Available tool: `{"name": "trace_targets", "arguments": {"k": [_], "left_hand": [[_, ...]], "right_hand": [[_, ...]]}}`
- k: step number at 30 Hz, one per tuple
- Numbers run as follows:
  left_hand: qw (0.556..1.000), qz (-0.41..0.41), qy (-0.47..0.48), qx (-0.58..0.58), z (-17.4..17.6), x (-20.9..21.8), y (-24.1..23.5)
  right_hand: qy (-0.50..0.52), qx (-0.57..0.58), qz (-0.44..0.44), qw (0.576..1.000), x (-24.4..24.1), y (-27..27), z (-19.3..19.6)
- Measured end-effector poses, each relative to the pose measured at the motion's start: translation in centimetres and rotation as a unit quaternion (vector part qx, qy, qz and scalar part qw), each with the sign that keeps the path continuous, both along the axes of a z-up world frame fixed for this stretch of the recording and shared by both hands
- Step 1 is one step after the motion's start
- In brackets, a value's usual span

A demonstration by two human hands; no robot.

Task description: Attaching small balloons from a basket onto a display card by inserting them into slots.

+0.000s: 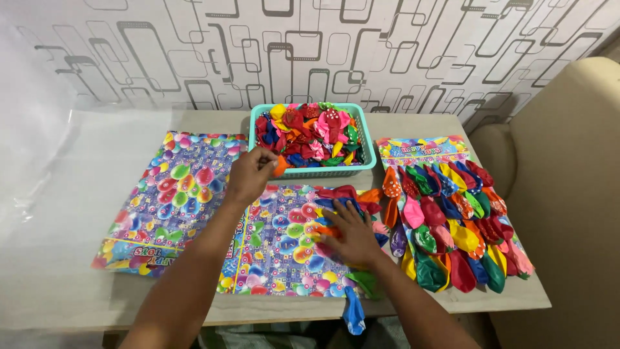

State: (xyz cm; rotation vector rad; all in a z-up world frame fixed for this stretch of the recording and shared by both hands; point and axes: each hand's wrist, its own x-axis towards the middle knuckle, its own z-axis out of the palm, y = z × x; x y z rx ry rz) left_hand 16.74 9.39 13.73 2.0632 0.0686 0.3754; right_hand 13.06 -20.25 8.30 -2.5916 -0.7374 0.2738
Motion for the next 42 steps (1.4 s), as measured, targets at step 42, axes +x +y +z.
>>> {"name": "trace_targets", "arguments": {"k": [42], "left_hand": [[0.966,-0.116,0.117,-0.197,-6.4,-9.6,-9.0]], "right_hand": [[0.223,0.451,-0.047,0.863,-2.3,1.4,4.3]]}}
